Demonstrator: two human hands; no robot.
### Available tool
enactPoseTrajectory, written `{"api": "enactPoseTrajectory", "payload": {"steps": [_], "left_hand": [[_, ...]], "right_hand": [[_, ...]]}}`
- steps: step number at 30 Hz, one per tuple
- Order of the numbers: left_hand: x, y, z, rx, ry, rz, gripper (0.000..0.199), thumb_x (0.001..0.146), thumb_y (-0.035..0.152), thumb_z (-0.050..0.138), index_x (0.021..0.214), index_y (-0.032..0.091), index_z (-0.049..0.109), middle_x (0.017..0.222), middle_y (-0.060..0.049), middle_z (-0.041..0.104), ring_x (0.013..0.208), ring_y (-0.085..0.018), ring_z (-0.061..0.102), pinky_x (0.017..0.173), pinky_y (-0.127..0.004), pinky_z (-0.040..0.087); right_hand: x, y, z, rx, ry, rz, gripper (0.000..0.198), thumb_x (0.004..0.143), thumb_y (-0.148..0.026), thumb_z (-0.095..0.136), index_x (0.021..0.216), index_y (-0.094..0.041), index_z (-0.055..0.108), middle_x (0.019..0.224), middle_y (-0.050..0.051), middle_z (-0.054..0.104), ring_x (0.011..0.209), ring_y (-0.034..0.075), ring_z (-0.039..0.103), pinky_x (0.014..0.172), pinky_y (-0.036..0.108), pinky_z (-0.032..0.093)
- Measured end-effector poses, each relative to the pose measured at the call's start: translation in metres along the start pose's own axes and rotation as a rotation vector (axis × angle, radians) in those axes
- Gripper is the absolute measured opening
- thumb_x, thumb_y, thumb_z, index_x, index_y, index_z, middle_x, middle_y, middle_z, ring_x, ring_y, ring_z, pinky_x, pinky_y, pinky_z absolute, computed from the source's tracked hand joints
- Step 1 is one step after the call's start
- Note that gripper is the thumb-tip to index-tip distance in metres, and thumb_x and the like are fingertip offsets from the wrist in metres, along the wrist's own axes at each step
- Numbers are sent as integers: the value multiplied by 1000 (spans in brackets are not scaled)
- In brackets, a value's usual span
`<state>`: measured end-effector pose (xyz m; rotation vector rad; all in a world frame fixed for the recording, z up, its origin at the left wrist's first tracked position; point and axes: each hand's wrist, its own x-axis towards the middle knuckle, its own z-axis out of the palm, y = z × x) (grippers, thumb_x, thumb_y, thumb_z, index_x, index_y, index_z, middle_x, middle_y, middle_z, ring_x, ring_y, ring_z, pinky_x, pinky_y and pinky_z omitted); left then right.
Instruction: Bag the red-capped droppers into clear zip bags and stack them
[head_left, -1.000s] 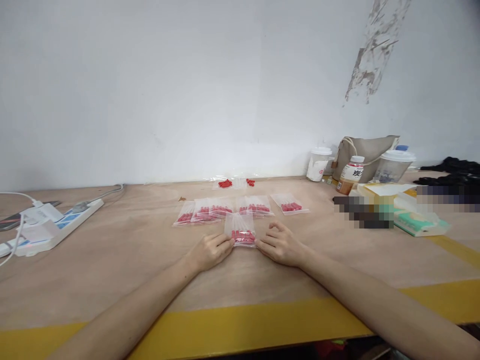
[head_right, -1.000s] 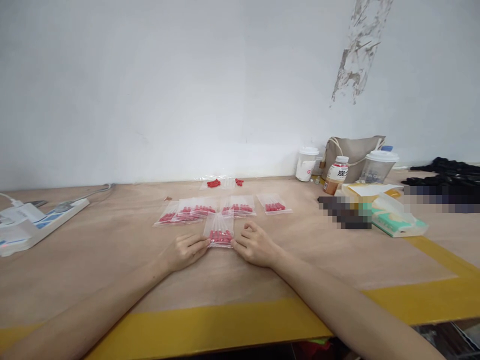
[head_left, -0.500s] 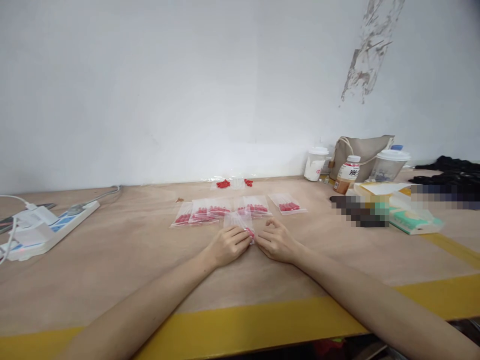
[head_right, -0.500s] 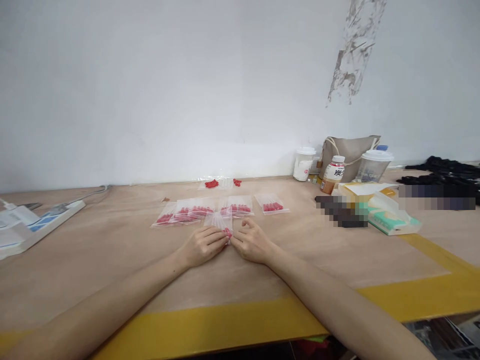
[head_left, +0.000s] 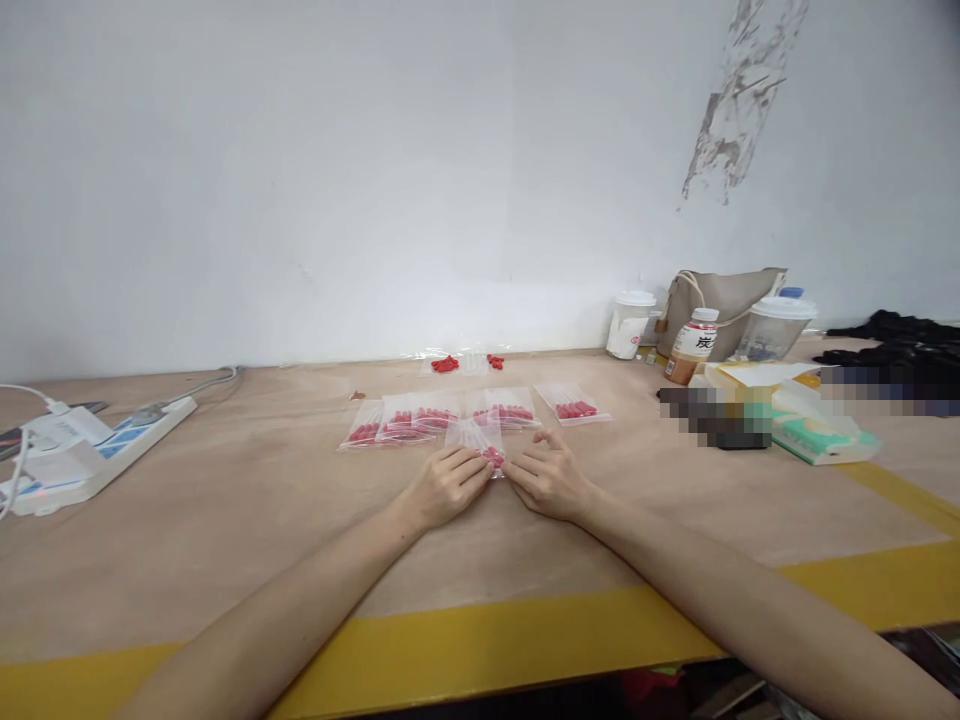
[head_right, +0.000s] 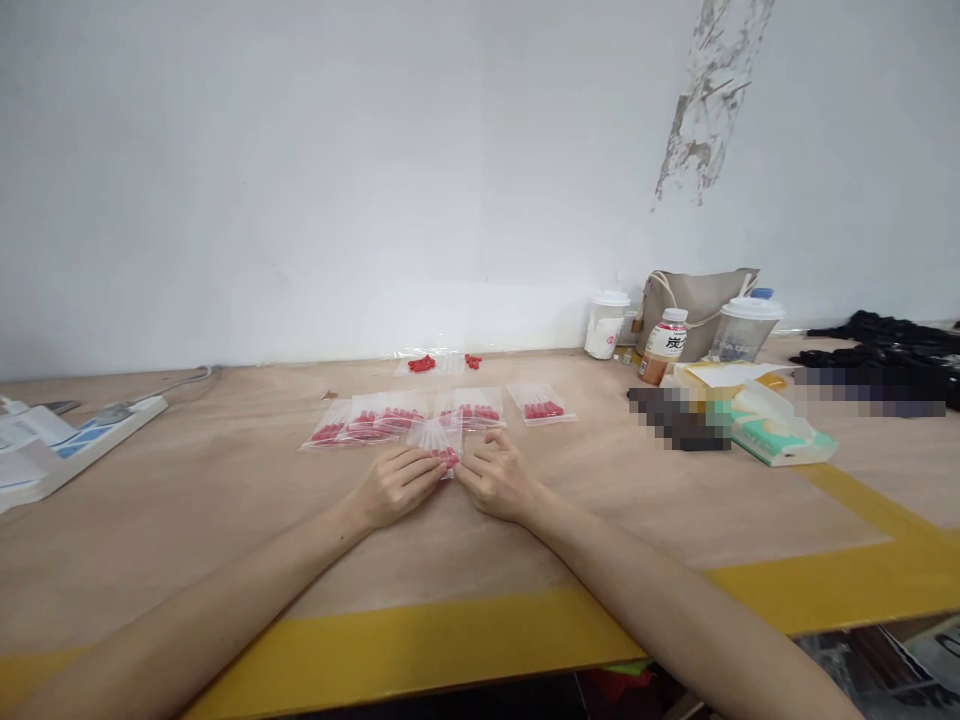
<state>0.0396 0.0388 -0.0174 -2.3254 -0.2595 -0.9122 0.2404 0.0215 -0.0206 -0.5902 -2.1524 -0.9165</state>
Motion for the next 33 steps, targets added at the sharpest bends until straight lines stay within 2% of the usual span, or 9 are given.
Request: {"api": "enactPoseTrajectory", "payload": {"steps": [8,15,25,33], "left_hand": [[1,-2,0,14,42,64,8,82,9,52,89,11,57,82,-5,67,77,-15,61,73,-31,50],[-2,-6,-3,52,79,36,12,82,9,52,92,12,57,84,-6,67,78,-16,62,71,-31,51],[1,-5,1,47,36,40,11,84,9,49,92,11,56,85,-7,66,80,-17,61,75,-33,50],[0,-11,-16,136,-1,30,16,87,10,40,91,12,56,83,-7,65,78,-17,60,72,-34,49]], "right_hand": [[2,-3,1,-60,45,-68,16,80,-8,48,72,-17,59,59,-3,56,60,8,43,77,32,30],[1,-1,1,-46,63,20,13,80,-12,50,74,-19,60,57,-5,56,60,7,44,80,32,28],[6,-7,6,-18,50,29,13,80,-12,50,77,-18,61,62,-2,61,64,9,48,79,32,27],[4,-2,-1,17,26,101,18,78,-10,46,76,-20,61,62,-2,61,63,9,51,86,35,25]]}}
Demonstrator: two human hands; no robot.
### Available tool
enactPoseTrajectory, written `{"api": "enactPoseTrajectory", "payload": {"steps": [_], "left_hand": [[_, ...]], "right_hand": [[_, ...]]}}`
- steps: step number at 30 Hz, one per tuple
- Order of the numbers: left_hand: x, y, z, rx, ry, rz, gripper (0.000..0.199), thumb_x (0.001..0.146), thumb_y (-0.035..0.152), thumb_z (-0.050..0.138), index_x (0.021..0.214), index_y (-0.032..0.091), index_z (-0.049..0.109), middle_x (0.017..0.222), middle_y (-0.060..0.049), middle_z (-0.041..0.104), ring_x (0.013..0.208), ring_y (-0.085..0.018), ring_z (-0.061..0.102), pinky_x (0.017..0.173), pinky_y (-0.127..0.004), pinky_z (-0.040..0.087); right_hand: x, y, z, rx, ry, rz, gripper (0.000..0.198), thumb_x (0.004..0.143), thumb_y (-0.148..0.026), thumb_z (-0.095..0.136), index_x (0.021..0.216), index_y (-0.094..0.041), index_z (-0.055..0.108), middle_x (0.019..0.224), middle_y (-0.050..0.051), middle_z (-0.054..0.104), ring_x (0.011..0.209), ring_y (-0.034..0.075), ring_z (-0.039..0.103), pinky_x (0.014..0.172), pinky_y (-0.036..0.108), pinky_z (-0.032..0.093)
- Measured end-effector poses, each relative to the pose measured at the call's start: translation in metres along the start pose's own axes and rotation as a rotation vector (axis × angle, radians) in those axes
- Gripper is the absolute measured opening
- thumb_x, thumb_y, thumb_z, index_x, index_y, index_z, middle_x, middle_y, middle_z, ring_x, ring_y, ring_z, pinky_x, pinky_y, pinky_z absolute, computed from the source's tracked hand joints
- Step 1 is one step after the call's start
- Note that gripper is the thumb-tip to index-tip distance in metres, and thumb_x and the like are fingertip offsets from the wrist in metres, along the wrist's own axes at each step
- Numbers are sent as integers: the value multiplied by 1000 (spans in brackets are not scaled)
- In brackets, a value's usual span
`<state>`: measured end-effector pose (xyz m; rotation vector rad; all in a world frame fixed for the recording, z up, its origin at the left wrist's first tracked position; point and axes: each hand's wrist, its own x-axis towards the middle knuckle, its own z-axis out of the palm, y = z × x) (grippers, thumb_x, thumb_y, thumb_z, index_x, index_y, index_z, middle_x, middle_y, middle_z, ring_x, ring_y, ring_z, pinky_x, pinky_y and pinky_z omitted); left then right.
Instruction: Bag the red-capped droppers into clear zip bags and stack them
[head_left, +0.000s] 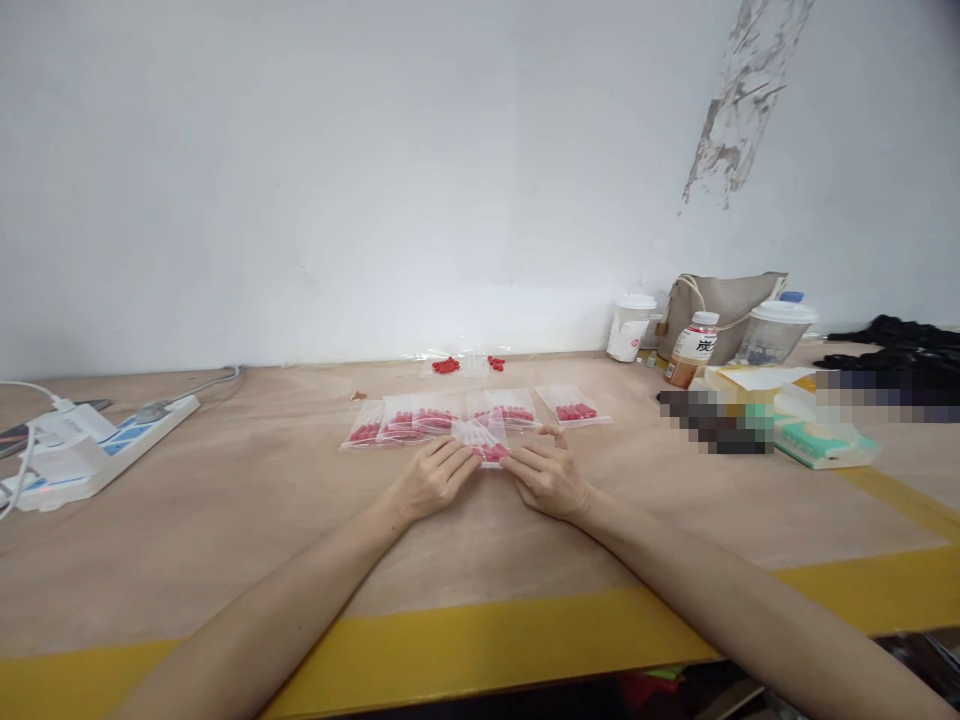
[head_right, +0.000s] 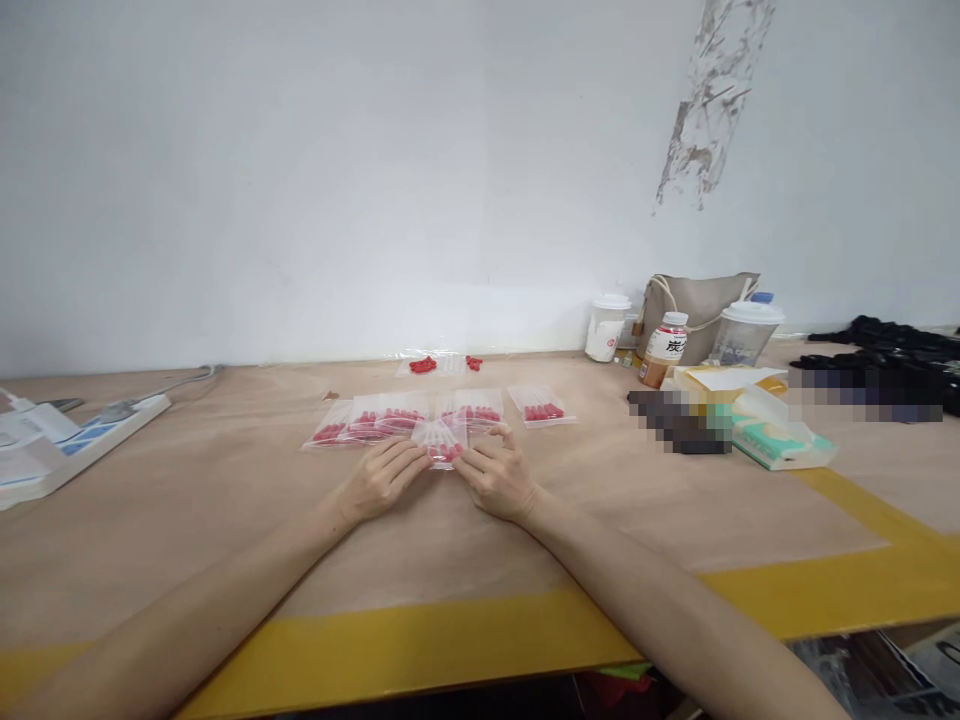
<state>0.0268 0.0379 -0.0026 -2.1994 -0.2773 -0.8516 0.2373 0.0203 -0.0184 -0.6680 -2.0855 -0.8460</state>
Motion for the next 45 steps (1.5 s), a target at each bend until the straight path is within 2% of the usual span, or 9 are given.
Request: {"api": "enactPoseTrajectory", "payload": {"steps": [11,17,19,22,26,29,35,39,45], "left_hand": [[-5,-2,-16,-5,-39,-20,18,87,11,41,75,13,54,60,-2,56,57,-14,51,58,-29,44],[-8,8,-16,-203,-29,45,13,86,11,42,92,15,53,71,-4,61,63,-14,54,60,-28,45],[-9,10,-15,-275,4,-40,13,86,20,46,96,16,52,75,-5,61,69,-15,56,64,-30,46],[-13,7,-13,-349,57,-297,26,87,33,41,103,14,50,87,-10,60,82,-20,55,72,-36,46],[-18,-1,-5,-304,18,-622,21,88,26,36,98,15,51,88,-8,59,85,-20,54,76,-37,43],[-15,-4,4,-226,-111,-659,19,84,27,44,98,16,52,93,-8,58,91,-22,52,80,-39,41],[21,-8,41,-162,-320,-517,35,79,32,53,110,14,50,108,-12,53,103,-27,47,88,-42,37],[49,-14,79,-217,-436,-435,47,79,40,54,118,15,45,120,-13,49,113,-27,41,95,-42,31],[54,-21,113,-296,-601,-445,32,88,37,41,115,23,49,116,-6,54,110,-22,45,91,-39,37]], "right_hand": [[-10,7,-4,58,-21,14,17,78,-9,46,76,-19,60,66,-1,62,62,9,52,81,33,31],[-13,4,-5,419,-143,168,21,80,-16,48,98,-19,57,98,6,62,83,12,58,66,24,46],[-13,4,-5,521,-104,177,24,80,-13,46,100,-20,58,98,5,63,86,12,59,70,25,49],[-11,9,-9,611,-3,207,24,79,-10,45,92,-21,62,92,4,65,85,13,61,72,27,51],[-8,36,-23,572,203,396,16,79,-16,50,84,-23,64,86,5,64,79,14,61,69,29,52],[-14,71,-25,436,269,534,12,78,-22,55,82,-24,65,87,5,63,81,16,60,72,32,51],[-44,134,10,413,103,656,17,76,-30,53,71,-20,65,82,5,61,72,15,60,63,30,51],[-62,144,24,364,12,736,18,76,-28,51,72,-19,66,85,7,60,76,15,59,67,31,50],[-73,137,19,243,-174,751,20,69,-14,49,77,-19,67,89,6,62,78,16,59,71,30,47]]}}
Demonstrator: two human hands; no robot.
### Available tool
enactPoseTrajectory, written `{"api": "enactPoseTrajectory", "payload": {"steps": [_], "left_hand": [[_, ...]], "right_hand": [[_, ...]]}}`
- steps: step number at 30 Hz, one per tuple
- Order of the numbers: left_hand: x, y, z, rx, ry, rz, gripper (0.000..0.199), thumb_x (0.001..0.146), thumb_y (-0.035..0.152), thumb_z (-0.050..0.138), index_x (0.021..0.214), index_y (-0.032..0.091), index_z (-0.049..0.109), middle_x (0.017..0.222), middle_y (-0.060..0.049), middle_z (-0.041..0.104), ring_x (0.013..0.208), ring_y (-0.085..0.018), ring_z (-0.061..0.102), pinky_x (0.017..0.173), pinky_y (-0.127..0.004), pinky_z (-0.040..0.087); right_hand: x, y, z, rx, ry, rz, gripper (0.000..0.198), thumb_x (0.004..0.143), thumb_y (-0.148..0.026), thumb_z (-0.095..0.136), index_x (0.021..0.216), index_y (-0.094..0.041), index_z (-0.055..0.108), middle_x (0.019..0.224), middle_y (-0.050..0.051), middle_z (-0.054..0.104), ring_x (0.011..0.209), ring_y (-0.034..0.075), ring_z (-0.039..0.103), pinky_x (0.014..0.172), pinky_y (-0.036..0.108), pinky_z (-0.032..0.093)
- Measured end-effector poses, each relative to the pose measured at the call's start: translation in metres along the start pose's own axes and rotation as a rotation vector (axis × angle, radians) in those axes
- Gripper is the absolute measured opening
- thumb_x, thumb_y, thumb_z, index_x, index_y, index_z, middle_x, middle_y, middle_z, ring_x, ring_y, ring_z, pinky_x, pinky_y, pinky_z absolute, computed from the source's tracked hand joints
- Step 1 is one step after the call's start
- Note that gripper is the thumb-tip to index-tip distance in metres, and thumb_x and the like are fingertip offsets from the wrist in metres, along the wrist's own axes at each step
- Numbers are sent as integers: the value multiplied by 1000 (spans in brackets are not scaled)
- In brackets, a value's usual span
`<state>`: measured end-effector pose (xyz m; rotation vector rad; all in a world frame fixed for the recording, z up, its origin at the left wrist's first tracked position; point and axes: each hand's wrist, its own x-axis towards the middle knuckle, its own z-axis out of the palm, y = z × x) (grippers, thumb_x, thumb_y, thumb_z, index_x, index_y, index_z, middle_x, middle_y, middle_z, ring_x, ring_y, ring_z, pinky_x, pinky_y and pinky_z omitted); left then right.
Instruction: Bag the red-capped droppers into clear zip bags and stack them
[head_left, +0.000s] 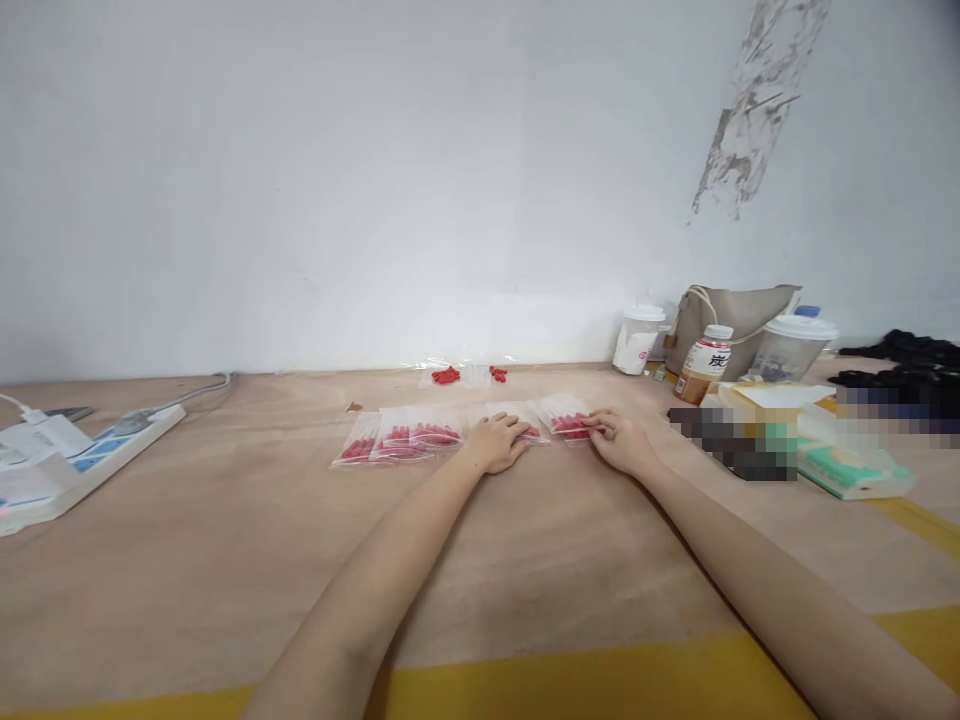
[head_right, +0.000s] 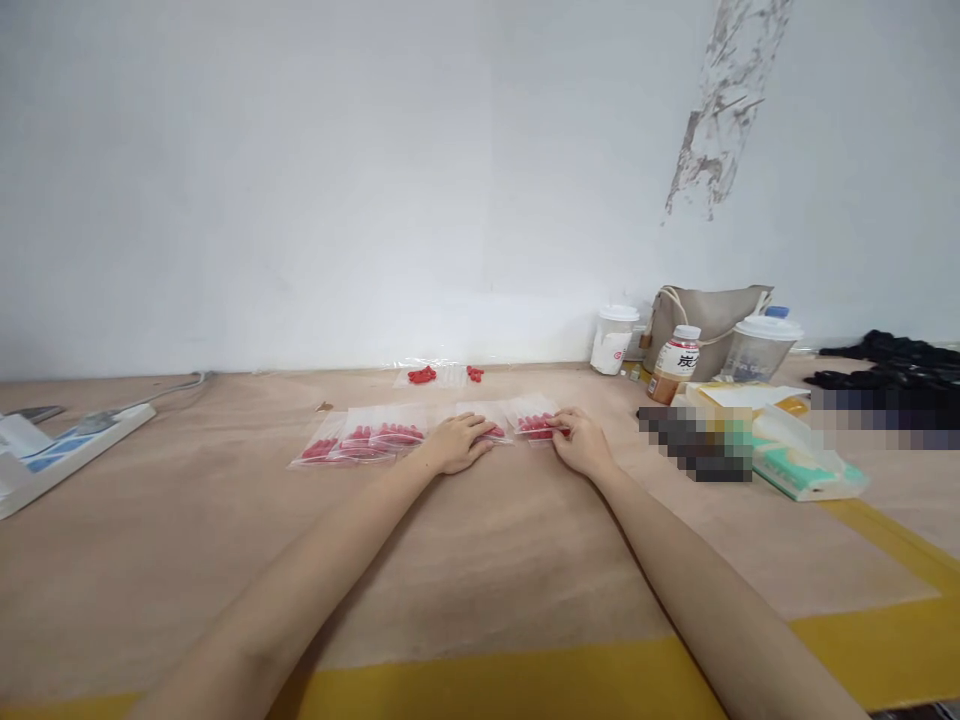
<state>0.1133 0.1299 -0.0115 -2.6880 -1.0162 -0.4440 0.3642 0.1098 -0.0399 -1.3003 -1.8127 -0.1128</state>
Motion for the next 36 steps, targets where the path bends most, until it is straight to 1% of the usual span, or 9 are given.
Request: {"api": "enactPoseTrajectory", "payload": {"steps": [5,8,12,16,20,24,30,33,36], "left_hand": [[-21,-21,1,1,68,-88,27,88,29,41,112,24,52,113,-4,56,108,-21,46,89,-38,40],[-39,-36,-3,0,105,-83,28,87,29,42,112,23,53,112,-4,57,106,-21,48,89,-37,41],[-62,-53,-10,19,142,-57,29,88,30,42,113,22,53,111,-5,58,105,-22,50,88,-38,43],[-78,-60,-14,52,163,-10,30,90,30,37,113,21,53,111,-6,58,108,-21,49,91,-37,42],[-77,-51,-17,92,156,-10,31,92,28,33,118,19,49,119,-8,53,112,-21,46,93,-37,40],[-59,-24,-17,62,117,44,31,93,26,31,119,21,46,118,-6,53,111,-19,46,93,-33,39],[-32,8,-13,-7,94,82,34,92,35,34,119,18,45,112,-8,55,105,-19,50,90,-32,41],[-34,2,-15,25,129,185,42,86,44,45,117,17,46,111,-9,55,101,-21,52,86,-33,43],[-43,-10,-15,126,219,309,26,88,34,45,105,16,53,101,-8,60,92,-19,57,79,-30,47]], "right_hand": [[-4,-7,0,-30,35,24,29,62,-8,45,80,-18,66,90,6,61,82,17,57,73,30,46],[-4,-12,1,-38,80,-11,30,61,-7,45,79,-18,66,88,7,60,82,19,57,73,31,46],[-6,-25,1,-53,146,-124,29,64,-7,44,78,-19,66,87,6,59,82,19,55,74,33,43],[-11,-52,5,-80,173,-268,21,71,-12,49,81,-20,65,86,6,60,84,18,54,75,34,38],[-17,-86,16,-161,86,-439,12,76,-23,54,82,-21,64,82,4,62,80,16,52,75,33,32],[-16,-103,25,-345,32,-600,18,78,-30,54,91,-20,62,76,3,63,77,16,51,74,34,28],[-5,-83,22,-565,25,-755,17,83,-18,47,74,-17,62,63,3,60,73,15,49,78,35,25],[-3,-71,17,-581,2,-755,20,82,-15,46,68,-17,60,64,3,59,75,15,49,80,34,25],[-4,-67,14,-536,11,-704,20,84,-18,44,71,-17,59,68,3,59,77,15,49,80,33,26]]}}
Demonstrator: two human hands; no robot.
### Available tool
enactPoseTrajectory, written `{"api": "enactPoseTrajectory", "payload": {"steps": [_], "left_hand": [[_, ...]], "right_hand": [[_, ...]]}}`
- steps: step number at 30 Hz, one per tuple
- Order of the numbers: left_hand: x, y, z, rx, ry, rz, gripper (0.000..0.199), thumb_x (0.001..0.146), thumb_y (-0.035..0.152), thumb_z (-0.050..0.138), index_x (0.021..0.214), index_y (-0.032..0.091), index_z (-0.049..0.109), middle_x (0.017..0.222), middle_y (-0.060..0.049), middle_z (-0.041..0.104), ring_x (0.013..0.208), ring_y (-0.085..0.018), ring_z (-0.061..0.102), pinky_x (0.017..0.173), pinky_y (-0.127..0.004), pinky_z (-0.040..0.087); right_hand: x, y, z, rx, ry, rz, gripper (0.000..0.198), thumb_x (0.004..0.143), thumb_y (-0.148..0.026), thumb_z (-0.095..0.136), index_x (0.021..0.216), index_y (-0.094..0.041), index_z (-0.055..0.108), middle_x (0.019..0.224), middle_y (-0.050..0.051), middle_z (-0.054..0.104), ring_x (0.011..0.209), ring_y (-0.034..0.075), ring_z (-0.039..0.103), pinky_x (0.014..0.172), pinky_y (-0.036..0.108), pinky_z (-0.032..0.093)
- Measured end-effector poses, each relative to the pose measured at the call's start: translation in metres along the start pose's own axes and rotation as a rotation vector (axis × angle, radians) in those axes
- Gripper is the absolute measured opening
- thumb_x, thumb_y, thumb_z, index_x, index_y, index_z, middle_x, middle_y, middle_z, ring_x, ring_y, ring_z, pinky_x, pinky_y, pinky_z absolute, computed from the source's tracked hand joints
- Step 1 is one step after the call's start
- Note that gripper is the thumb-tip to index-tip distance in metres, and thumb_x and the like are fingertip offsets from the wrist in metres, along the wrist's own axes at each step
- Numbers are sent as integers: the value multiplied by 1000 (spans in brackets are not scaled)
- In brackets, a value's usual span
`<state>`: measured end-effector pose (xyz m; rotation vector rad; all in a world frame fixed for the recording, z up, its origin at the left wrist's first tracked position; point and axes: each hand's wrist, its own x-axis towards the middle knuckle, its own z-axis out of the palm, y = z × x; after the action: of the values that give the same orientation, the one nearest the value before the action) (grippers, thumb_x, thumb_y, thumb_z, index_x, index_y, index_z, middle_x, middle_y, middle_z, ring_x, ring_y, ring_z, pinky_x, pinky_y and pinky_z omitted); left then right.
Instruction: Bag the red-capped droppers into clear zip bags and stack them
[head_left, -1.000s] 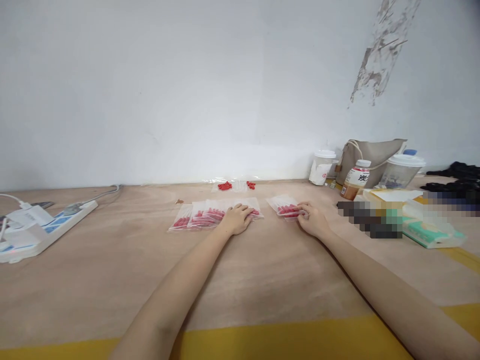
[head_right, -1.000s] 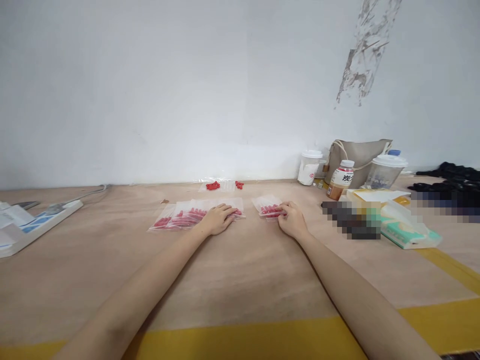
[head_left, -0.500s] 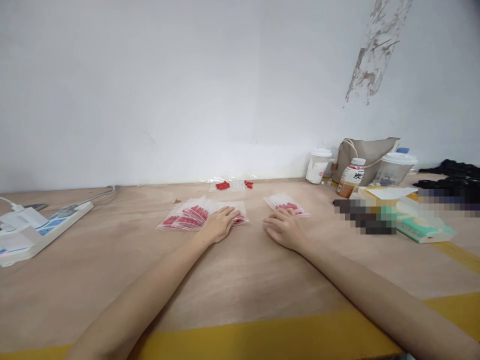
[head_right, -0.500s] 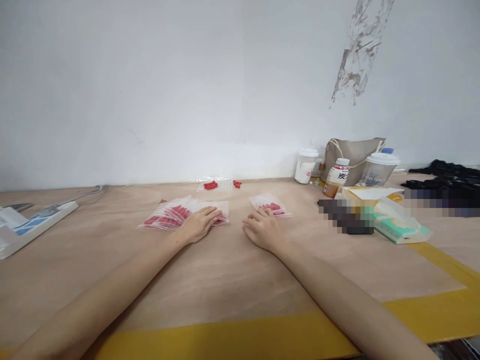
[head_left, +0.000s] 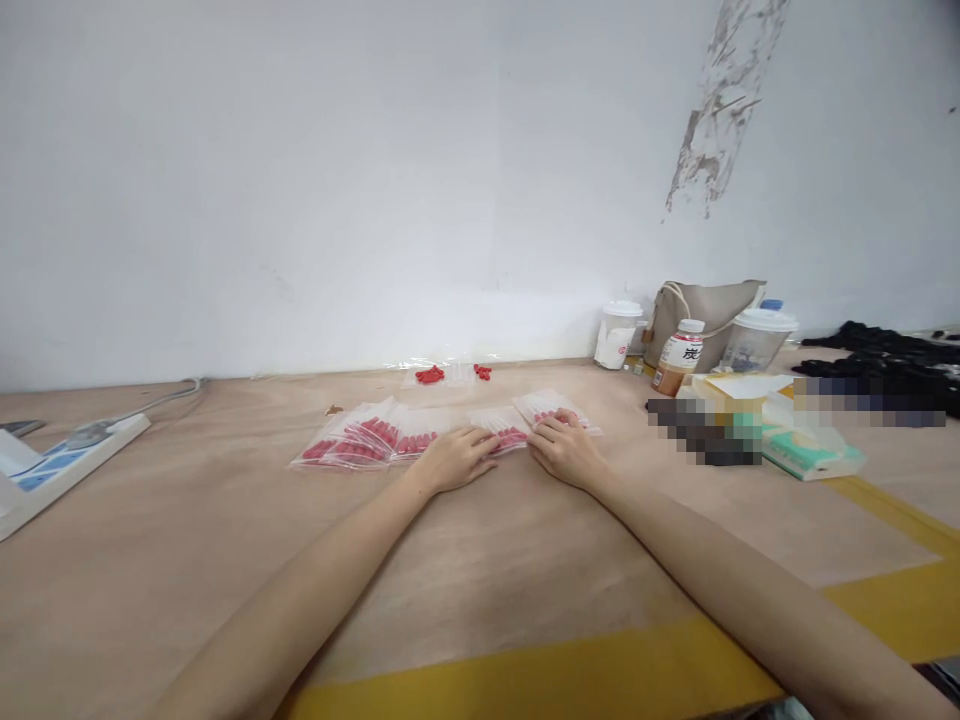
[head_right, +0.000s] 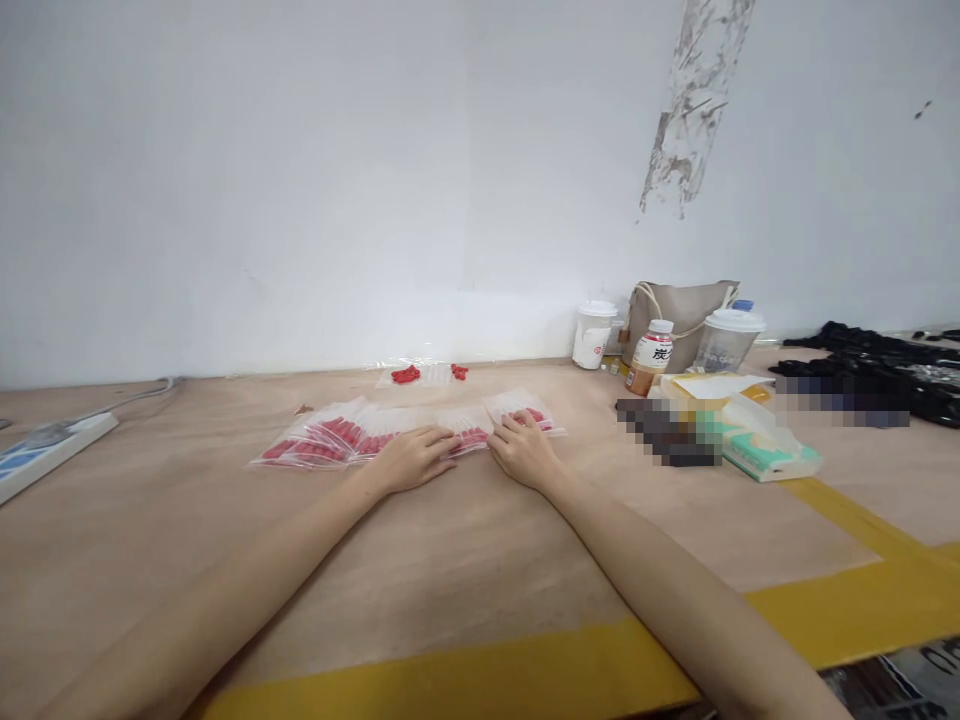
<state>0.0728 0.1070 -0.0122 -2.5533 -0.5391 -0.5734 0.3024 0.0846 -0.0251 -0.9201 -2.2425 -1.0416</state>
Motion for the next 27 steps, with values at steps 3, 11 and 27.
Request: {"api": "enactPoseTrajectory", "payload": {"steps": [3,11,27], "left_hand": [[-10,-5,2,125,98,100,19,91,18,37,94,15,55,92,-6,63,81,-15,60,69,-26,48],[-15,-3,3,299,140,135,19,88,5,35,88,11,53,73,-5,60,63,-14,58,53,-24,45],[-13,0,-1,306,181,106,20,90,11,37,74,14,49,61,0,51,55,-12,52,49,-24,37]], "right_hand": [[1,-2,0,26,18,23,20,85,-19,42,74,-16,58,69,3,58,78,14,49,81,33,26],[0,-1,-2,-60,71,-38,21,85,-18,43,70,-17,58,67,2,58,73,14,48,80,34,27],[2,-5,-4,-42,81,-22,20,83,-19,46,69,-18,59,63,1,59,74,14,47,82,35,24]]}}
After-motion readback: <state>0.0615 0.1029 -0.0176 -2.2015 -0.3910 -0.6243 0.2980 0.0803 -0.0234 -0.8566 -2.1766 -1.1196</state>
